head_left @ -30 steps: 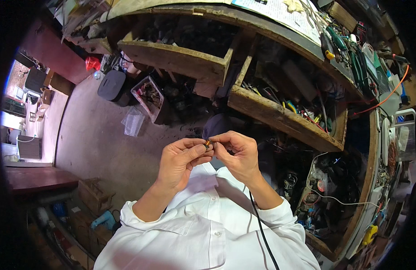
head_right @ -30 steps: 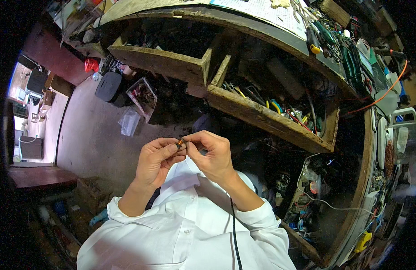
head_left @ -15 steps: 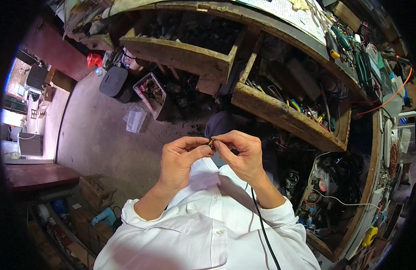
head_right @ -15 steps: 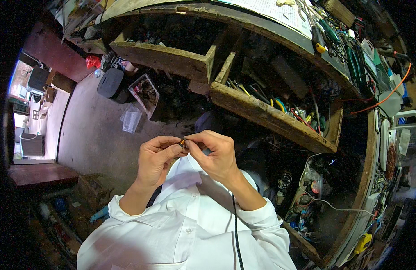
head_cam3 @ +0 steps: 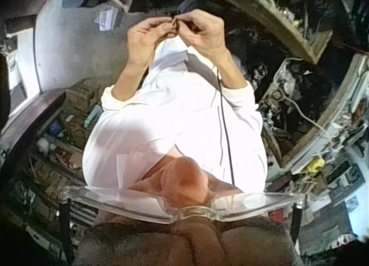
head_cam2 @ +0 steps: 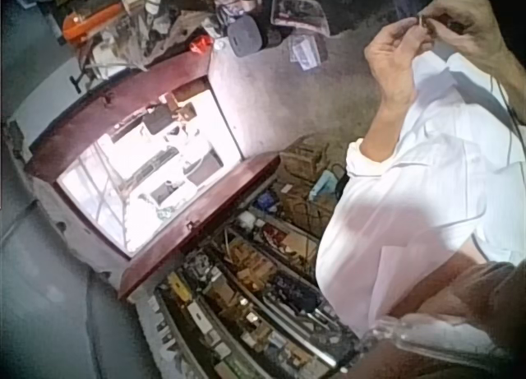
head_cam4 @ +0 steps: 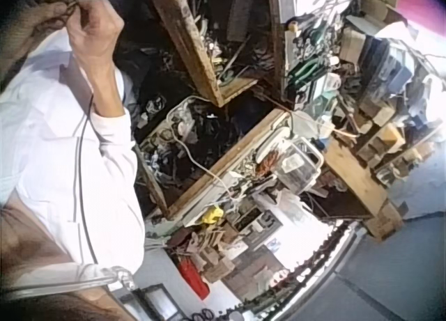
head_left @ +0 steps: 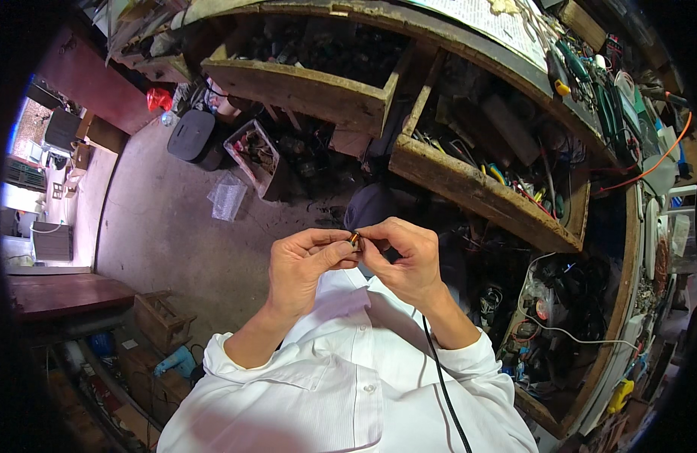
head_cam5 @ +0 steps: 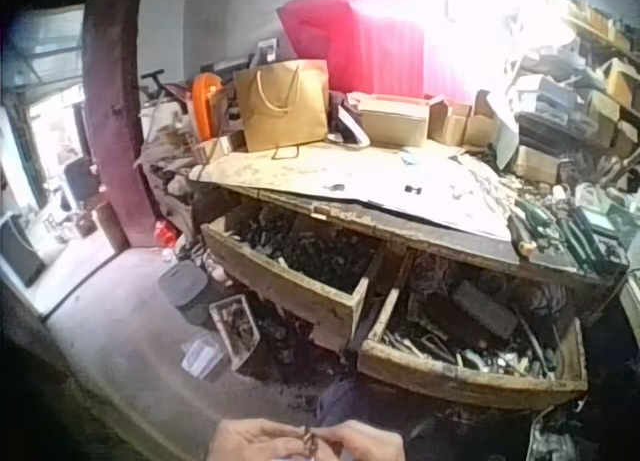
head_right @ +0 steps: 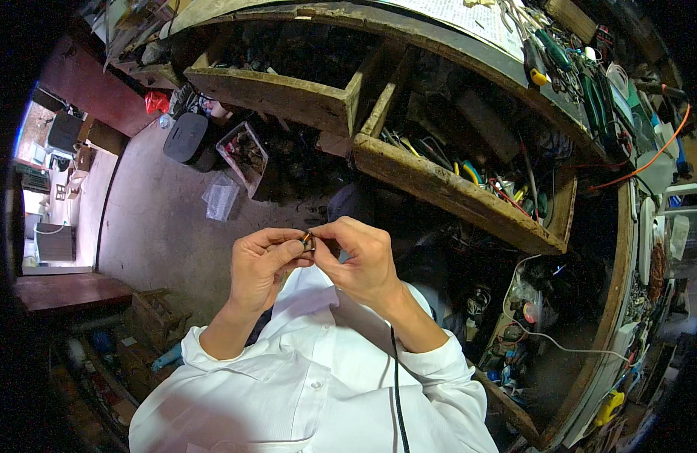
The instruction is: The person holds a small electronic component and uses pliers to strip the insulation from a wire. They then twist the exposed wire strands together by hand.
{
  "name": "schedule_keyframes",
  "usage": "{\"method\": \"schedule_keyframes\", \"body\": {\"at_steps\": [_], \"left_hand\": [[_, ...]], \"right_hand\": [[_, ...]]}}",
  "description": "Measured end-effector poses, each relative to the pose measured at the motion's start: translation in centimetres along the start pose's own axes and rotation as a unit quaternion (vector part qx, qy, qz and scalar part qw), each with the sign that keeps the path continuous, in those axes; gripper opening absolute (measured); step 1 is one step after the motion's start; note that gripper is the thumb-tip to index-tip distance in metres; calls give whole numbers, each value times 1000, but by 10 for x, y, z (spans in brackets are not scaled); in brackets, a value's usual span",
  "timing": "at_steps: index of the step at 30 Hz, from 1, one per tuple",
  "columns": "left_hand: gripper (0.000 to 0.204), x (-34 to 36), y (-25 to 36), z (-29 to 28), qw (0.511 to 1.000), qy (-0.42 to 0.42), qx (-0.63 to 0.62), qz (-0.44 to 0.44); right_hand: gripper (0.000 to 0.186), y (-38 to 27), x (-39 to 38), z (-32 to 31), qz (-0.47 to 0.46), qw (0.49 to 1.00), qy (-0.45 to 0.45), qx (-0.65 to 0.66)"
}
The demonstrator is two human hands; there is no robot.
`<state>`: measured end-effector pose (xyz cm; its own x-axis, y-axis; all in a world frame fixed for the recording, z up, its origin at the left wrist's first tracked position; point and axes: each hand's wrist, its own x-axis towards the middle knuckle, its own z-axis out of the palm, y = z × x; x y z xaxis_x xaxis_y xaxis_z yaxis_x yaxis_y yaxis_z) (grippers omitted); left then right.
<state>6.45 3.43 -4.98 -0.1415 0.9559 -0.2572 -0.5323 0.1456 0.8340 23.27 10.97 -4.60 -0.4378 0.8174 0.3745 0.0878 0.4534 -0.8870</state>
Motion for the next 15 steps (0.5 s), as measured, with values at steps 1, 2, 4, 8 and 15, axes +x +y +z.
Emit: {"method": "schedule_keyframes", "body": {"at_steps": [1, 2, 4, 8, 15], "left_hand": [[19, 0, 0, 0, 1000, 0, 2, 0], [19, 0, 0, 0, 1000, 1, 3, -1], [19, 0, 0, 0, 1000, 2, 2, -2], [19, -1, 3, 2, 1000, 0, 5, -5], [22, -8, 8, 9, 986, 9, 161, 44]], "right_hand": [[10, -1, 0, -1, 8, 1000, -7, 1], [10, -2, 0, -2, 16, 1000, -14, 2], [11, 0, -1, -2, 16, 1000, -15, 1], [11, 0, -1, -4, 25, 999, -18, 12], [11, 4, -3, -4, 19, 999, -4, 41]]}}
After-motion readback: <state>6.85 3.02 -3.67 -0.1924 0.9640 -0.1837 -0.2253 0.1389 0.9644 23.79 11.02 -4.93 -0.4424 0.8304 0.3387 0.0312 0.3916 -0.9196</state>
